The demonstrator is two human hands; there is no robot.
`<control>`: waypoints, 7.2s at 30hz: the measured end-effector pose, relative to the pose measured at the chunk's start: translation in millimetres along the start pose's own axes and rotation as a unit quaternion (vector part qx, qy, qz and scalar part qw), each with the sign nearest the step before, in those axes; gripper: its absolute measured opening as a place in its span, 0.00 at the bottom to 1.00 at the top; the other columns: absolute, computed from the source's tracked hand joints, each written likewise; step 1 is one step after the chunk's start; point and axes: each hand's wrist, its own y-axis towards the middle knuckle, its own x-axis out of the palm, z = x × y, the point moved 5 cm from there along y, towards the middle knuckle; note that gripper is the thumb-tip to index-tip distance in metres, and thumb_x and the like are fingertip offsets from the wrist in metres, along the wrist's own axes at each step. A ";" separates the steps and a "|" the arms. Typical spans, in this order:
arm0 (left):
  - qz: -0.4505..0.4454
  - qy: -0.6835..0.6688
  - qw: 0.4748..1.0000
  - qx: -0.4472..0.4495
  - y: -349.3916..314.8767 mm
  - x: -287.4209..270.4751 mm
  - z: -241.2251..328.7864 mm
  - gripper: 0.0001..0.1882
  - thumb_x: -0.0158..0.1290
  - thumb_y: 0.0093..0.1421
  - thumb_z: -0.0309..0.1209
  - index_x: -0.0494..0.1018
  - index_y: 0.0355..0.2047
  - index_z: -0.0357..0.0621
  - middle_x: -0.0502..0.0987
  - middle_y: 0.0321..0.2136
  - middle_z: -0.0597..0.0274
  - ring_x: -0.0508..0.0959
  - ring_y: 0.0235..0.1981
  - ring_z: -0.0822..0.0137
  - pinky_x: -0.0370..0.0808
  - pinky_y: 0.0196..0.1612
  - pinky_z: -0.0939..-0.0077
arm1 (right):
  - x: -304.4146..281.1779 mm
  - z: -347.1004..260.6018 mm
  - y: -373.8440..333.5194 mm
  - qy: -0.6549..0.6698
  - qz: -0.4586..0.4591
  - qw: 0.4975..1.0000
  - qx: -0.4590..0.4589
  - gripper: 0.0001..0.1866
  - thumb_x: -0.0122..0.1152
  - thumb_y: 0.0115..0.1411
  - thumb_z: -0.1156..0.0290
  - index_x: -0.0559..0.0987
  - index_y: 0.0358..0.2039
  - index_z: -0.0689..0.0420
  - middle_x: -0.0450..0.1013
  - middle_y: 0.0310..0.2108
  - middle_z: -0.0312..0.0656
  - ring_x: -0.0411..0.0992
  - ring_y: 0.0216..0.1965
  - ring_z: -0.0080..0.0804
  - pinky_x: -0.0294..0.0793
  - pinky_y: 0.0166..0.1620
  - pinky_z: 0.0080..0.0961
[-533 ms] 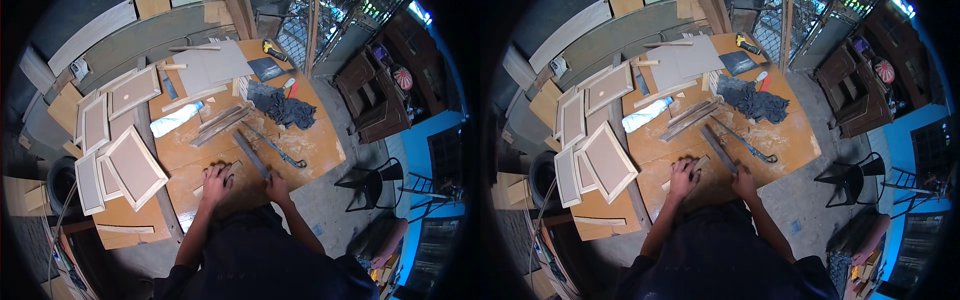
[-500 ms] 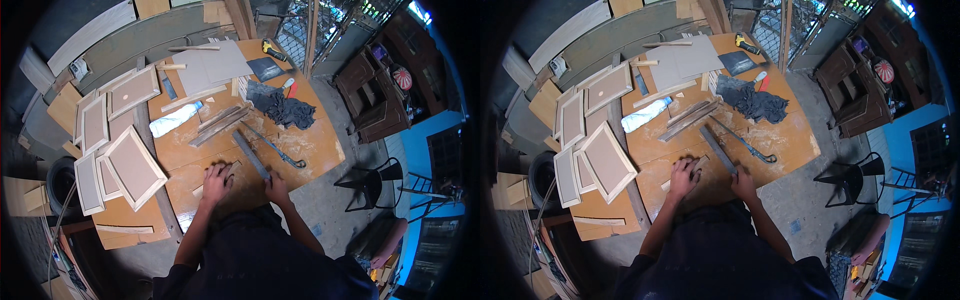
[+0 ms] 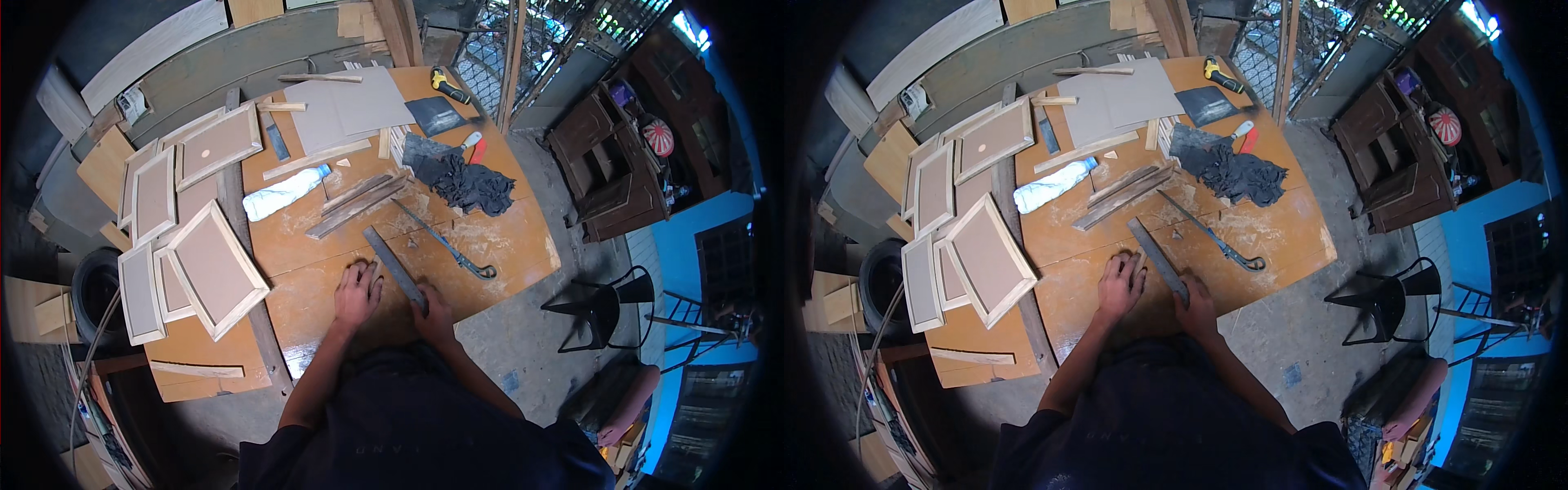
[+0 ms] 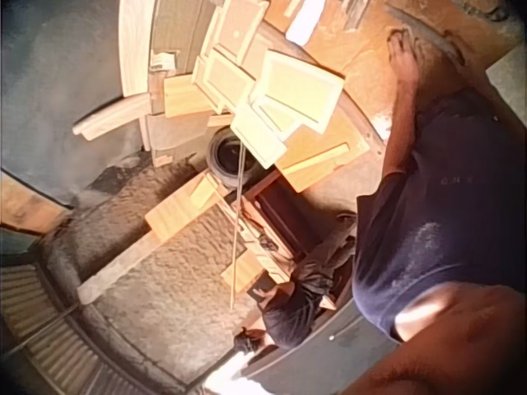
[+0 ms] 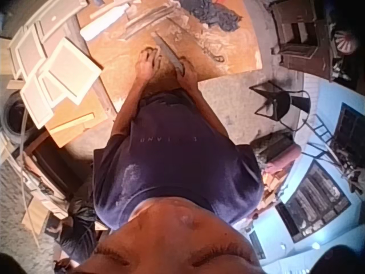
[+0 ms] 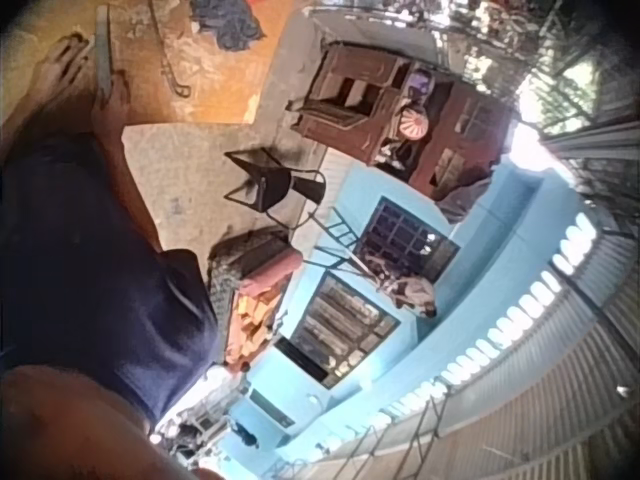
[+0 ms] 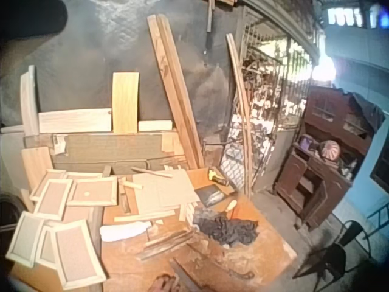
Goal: Measure, cut, and assemble wooden frame pieces for a picture frame.
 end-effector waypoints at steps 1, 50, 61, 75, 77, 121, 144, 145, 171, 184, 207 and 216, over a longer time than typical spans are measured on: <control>-0.010 0.005 1.000 -0.008 0.3 0.6 0.4 0.20 0.58 0.59 0.34 0.76 0.52 0.44 0.74 0.44 0.55 0.74 0.47 0.53 0.74 0.49 0.62 | 1.6 -1.5 -0.2 -0.003 -0.010 1.000 -0.001 0.20 0.62 0.59 0.71 0.73 0.52 0.58 0.74 0.44 0.55 0.73 0.47 0.59 0.74 0.49 0.47; -0.135 0.022 0.990 -0.014 61.8 -28.9 -19.3 0.44 0.72 0.42 0.45 0.71 0.61 0.51 0.63 0.65 0.62 0.67 0.56 0.51 0.66 0.61 0.59 | 8.6 -6.3 24.2 -0.072 -0.066 0.995 0.011 0.20 0.66 0.53 0.72 0.75 0.47 0.58 0.71 0.42 0.51 0.71 0.46 0.55 0.72 0.49 0.46; -0.164 0.075 0.983 0.032 55.0 -22.1 -25.0 0.51 0.71 0.36 0.53 0.69 0.63 0.58 0.57 0.70 0.71 0.64 0.55 0.54 0.62 0.59 0.61 | 7.1 -5.9 25.5 -0.056 -0.061 0.997 -0.001 0.21 0.67 0.52 0.73 0.76 0.47 0.59 0.71 0.43 0.50 0.71 0.47 0.54 0.73 0.49 0.43; -0.206 0.070 0.976 0.014 53.7 -18.8 -27.6 0.51 0.70 0.38 0.55 0.68 0.64 0.59 0.59 0.69 0.72 0.62 0.56 0.56 0.61 0.59 0.62 | 7.4 -8.2 23.4 -0.061 -0.050 0.997 -0.004 0.19 0.66 0.52 0.74 0.76 0.46 0.59 0.72 0.42 0.50 0.71 0.46 0.54 0.73 0.48 0.43; -0.207 0.073 0.976 0.014 53.3 -18.2 -27.9 0.51 0.70 0.38 0.55 0.67 0.64 0.60 0.59 0.69 0.72 0.62 0.56 0.55 0.61 0.59 0.62 | 8.2 -10.5 23.3 -0.067 -0.044 0.997 -0.009 0.19 0.66 0.52 0.75 0.76 0.46 0.59 0.72 0.42 0.50 0.72 0.45 0.54 0.74 0.48 0.43; -0.297 0.130 0.946 -0.016 50.2 -12.2 -26.4 0.50 0.63 0.49 0.58 0.57 0.70 0.67 0.47 0.74 0.79 0.57 0.64 0.53 0.57 0.60 0.61 | 13.5 -2.2 22.2 -0.149 -0.009 0.989 -0.015 0.18 0.68 0.54 0.63 0.77 0.45 0.53 0.72 0.40 0.41 0.70 0.45 0.45 0.66 0.47 0.44; -0.270 0.134 0.953 0.004 47.4 -11.8 -28.0 0.50 0.63 0.48 0.59 0.57 0.70 0.67 0.48 0.74 0.77 0.59 0.62 0.53 0.59 0.57 0.62 | -20.5 -3.4 71.3 -0.098 0.058 0.993 -0.007 0.12 0.66 0.56 0.68 0.77 0.39 0.57 0.74 0.37 0.44 0.72 0.42 0.48 0.69 0.46 0.43; -0.268 0.129 0.955 0.003 47.6 -11.8 -28.1 0.50 0.63 0.48 0.59 0.57 0.70 0.67 0.48 0.74 0.77 0.59 0.61 0.53 0.59 0.57 0.62 | -26.0 -3.2 76.9 -0.091 0.065 0.994 -0.005 0.11 0.65 0.57 0.69 0.77 0.39 0.58 0.73 0.36 0.46 0.72 0.42 0.48 0.70 0.46 0.43; -0.277 0.134 0.951 -0.001 49.2 -13.5 -27.7 0.49 0.63 0.49 0.59 0.57 0.70 0.67 0.49 0.73 0.77 0.58 0.63 0.52 0.59 0.58 0.62 | 11.7 -5.2 47.3 -0.057 -0.086 0.995 0.007 0.17 0.71 0.49 0.68 0.77 0.39 0.54 0.73 0.35 0.46 0.74 0.38 0.51 0.75 0.39 0.44; -0.286 0.132 0.949 -0.011 50.0 -11.3 -26.9 0.50 0.63 0.49 0.58 0.57 0.71 0.67 0.47 0.74 0.79 0.58 0.63 0.53 0.58 0.59 0.61 | 15.9 -7.0 42.6 -0.069 -0.073 0.995 0.029 0.16 0.70 0.51 0.67 0.78 0.41 0.56 0.73 0.38 0.47 0.74 0.39 0.52 0.76 0.42 0.45; -0.255 0.132 0.958 0.014 48.2 -14.6 -23.0 0.46 0.63 0.50 0.56 0.62 0.68 0.65 0.53 0.72 0.79 0.58 0.63 0.53 0.59 0.58 0.60 | 15.8 -6.0 39.8 -0.046 -0.074 0.996 0.029 0.18 0.71 0.51 0.70 0.78 0.42 0.56 0.73 0.39 0.48 0.75 0.39 0.53 0.76 0.41 0.43; -0.254 0.115 0.960 0.009 48.6 -16.7 -21.6 0.44 0.63 0.50 0.55 0.63 0.67 0.66 0.55 0.71 0.78 0.58 0.63 0.53 0.58 0.59 0.60 | 12.4 -9.3 39.7 -0.056 -0.052 0.997 0.000 0.17 0.72 0.50 0.72 0.78 0.40 0.57 0.73 0.35 0.45 0.75 0.36 0.46 0.76 0.38 0.37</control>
